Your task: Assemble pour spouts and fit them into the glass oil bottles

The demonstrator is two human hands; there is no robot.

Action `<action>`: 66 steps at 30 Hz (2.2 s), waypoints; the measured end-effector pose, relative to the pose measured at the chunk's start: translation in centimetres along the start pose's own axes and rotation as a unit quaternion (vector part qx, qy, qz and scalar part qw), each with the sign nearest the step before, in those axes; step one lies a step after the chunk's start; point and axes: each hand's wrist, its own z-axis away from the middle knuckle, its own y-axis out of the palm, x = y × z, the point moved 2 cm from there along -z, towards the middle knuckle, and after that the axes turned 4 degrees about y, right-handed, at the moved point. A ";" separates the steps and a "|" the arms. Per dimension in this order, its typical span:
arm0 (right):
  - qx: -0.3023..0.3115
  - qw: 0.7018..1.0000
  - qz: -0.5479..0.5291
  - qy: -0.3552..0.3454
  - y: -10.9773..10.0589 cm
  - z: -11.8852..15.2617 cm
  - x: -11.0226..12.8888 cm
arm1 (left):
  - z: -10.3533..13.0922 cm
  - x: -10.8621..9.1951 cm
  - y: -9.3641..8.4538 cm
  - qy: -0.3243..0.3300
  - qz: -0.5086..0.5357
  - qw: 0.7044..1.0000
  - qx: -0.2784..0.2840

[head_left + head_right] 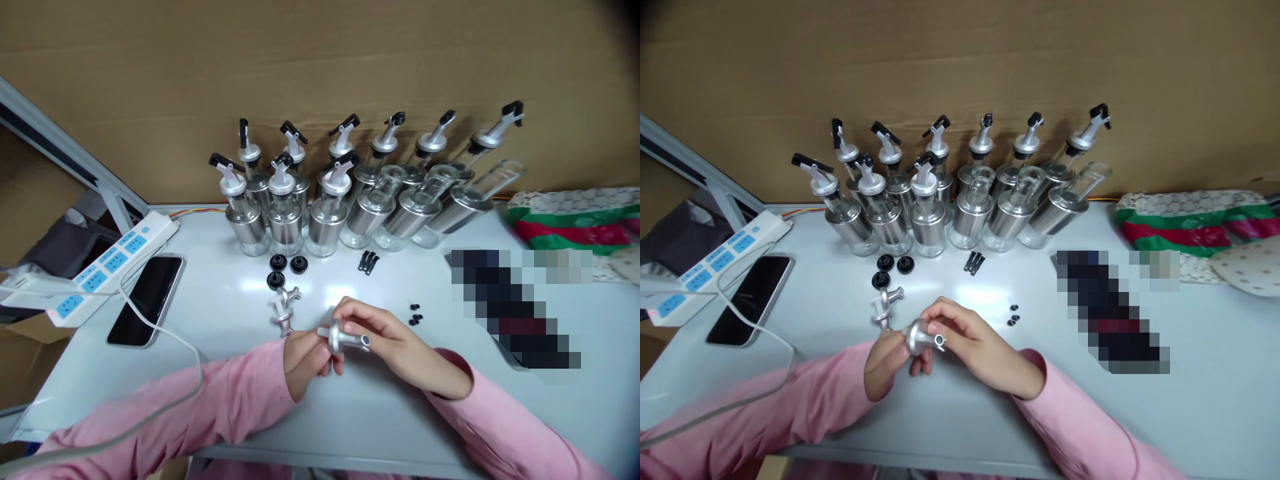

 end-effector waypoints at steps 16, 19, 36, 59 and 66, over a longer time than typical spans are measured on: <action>-0.023 0.996 -0.006 0.082 -0.7 0.1 -0.2 | -0.4 -0.6 -0.1 -0.080 -0.001 0.997 -0.021; -0.055 0.995 0.047 0.070 -0.9 0.1 -0.2 | -0.3 -0.2 0.0 -0.072 -0.005 0.997 -0.005; -0.238 0.959 0.130 -0.075 -1.2 0.6 0.5 | -0.4 -0.4 -0.3 -0.053 0.003 0.998 -0.039; -0.249 0.757 0.600 0.076 -11.9 5.3 1.7 | -0.2 0.4 0.4 -0.111 0.047 0.993 -0.011; -0.237 0.753 0.613 0.039 -10.0 3.8 1.9 | -0.3 -0.2 0.4 -0.118 0.043 0.992 -0.016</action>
